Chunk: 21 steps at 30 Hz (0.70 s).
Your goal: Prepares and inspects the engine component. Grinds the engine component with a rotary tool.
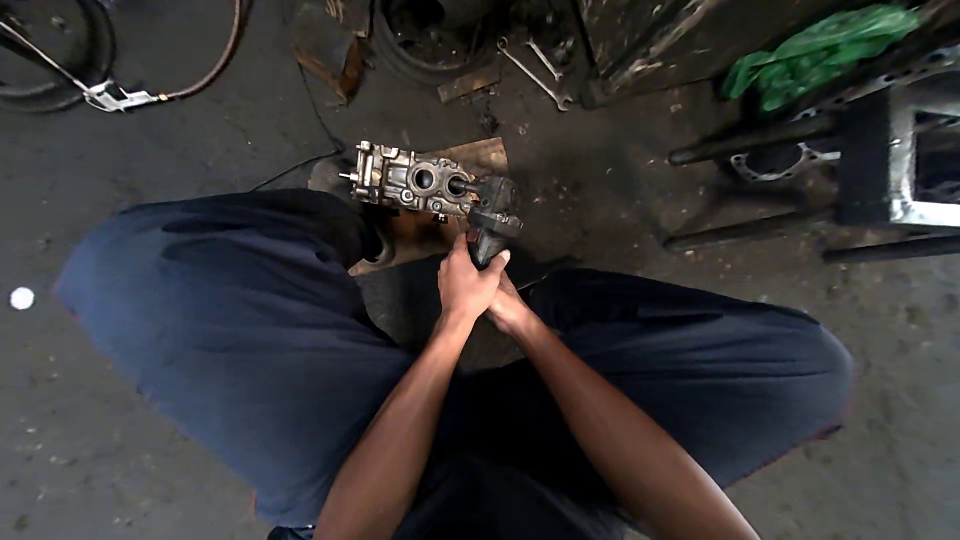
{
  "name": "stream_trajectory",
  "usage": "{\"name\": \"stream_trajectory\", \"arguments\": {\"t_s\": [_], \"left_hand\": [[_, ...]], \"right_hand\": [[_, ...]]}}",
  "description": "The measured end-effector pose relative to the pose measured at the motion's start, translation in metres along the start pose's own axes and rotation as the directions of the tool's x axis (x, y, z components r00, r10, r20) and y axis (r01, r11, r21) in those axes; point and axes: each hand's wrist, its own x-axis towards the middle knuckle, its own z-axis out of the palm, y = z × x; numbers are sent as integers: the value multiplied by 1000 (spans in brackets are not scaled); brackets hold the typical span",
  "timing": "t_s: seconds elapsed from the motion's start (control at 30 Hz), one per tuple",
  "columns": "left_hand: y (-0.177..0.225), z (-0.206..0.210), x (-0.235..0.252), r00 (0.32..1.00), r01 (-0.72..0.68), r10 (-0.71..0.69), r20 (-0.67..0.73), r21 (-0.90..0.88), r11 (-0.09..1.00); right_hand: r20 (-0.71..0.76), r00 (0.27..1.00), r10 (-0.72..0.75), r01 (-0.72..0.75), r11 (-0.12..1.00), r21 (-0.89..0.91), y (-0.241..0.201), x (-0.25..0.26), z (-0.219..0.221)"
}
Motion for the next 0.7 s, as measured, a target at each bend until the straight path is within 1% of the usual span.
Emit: {"name": "stream_trajectory", "arguments": {"t_s": [0.07,0.2,0.33,0.47,0.6,0.7], "left_hand": [[-2,-1,2,1000,2,-3,-10,-13,1000],[-4,-3,6,1000,17,-17,-1,-21,1000],[-8,-3,9,1000,14,-14,-12,-46,999],[-7,-3,9,1000,20,-21,-11,-38,999],[3,-4,1,1000,27,-27,1,-14,1000],[7,-4,-8,1000,13,-13,11,1,1000]], "right_hand": [[-6,1000,7,-7,1000,-11,-4,0,3],[-19,1000,-24,25,999,21,1,6,6],[28,999,-26,27,999,-39,-5,6,5],[27,999,-35,36,999,-38,-3,8,5],[5,1000,-25,25,1000,-9,-5,-1,4],[-7,999,-40,41,998,38,3,-6,-2]]}}
